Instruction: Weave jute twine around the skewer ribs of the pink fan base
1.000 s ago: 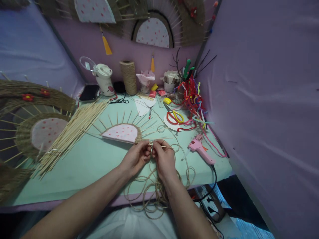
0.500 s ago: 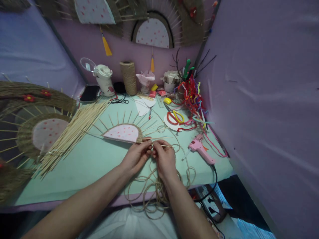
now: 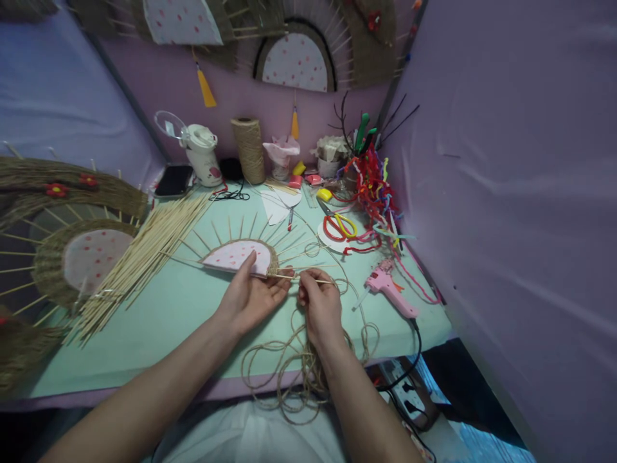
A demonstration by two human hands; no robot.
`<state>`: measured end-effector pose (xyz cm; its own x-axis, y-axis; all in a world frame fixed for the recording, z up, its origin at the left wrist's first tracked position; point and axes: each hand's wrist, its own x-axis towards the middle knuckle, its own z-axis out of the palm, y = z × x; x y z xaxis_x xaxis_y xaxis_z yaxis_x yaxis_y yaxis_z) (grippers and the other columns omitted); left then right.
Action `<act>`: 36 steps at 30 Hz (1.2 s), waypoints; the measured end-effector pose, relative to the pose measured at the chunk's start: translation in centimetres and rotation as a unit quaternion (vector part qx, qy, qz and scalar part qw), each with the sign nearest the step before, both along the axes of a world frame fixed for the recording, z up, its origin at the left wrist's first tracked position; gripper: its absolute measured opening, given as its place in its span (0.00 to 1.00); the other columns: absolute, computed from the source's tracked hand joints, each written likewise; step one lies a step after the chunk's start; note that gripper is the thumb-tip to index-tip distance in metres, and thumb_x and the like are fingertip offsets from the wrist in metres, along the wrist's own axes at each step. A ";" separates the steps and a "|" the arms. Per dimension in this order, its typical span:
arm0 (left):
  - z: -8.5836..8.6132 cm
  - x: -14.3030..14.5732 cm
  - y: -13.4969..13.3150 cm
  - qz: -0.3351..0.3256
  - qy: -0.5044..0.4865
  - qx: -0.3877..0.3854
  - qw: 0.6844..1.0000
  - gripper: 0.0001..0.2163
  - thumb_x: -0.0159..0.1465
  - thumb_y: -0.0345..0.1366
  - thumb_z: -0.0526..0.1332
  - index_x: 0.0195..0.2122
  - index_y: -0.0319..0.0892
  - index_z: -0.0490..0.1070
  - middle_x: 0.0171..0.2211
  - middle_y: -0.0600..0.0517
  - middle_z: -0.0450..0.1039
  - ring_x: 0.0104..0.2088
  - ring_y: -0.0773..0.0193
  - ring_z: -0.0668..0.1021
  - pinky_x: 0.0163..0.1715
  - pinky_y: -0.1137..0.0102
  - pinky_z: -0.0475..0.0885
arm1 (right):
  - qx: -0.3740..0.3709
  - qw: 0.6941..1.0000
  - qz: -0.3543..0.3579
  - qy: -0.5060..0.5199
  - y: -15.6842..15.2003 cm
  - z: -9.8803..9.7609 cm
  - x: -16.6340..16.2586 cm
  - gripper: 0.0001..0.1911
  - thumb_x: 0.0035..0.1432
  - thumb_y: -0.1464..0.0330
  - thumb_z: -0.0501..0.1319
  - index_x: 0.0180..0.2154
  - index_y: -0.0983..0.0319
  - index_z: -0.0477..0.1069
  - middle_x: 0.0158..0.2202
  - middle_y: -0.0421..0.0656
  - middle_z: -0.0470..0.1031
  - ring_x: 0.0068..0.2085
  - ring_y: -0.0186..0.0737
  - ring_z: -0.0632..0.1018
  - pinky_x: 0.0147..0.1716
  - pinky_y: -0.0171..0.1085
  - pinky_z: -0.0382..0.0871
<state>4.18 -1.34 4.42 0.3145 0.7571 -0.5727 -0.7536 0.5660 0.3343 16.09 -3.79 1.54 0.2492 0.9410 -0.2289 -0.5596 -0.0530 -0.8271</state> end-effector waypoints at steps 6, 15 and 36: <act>0.0 -0.9 0.9 -0.015 -0.033 0.043 0.998 0.15 0.66 0.39 0.53 0.48 0.34 0.67 0.44 0.38 0.75 0.47 0.50 0.78 0.46 0.56 0.74 | 0.006 1.000 0.019 0.010 -0.2 0.5 0.1 0.10 0.45 0.65 0.68 0.29 0.61 0.69 0.20 0.33 0.63 0.21 0.26 0.64 0.19 0.27 0.55; 1.0 -2.1 1.1 -0.027 -0.009 0.092 0.995 0.18 0.67 0.40 0.51 0.50 0.30 0.66 0.45 0.37 0.76 0.47 0.49 0.78 0.46 0.58 0.74 | 0.026 0.990 0.133 -0.034 -0.7 1.9 3.0 0.22 0.46 0.67 0.70 0.44 0.59 0.70 0.37 0.42 0.75 0.30 0.31 0.74 0.28 0.31 0.68; 1.6 -4.4 1.4 -0.106 0.094 0.182 0.973 0.22 0.68 0.42 0.48 0.49 0.27 0.70 0.39 0.33 0.78 0.38 0.48 0.81 0.44 0.53 0.74 | 0.048 0.933 0.197 -0.297 -1.4 4.1 9.6 0.19 0.49 0.61 0.68 0.44 0.56 0.75 0.49 0.46 0.75 0.52 0.49 0.73 0.51 0.49 0.69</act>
<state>-0.22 0.06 6.02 0.4014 0.8500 -0.3410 -0.5386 0.5203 0.6628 25.68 -5.16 5.65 -0.0633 0.9955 -0.0708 0.0470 -0.0679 -0.9966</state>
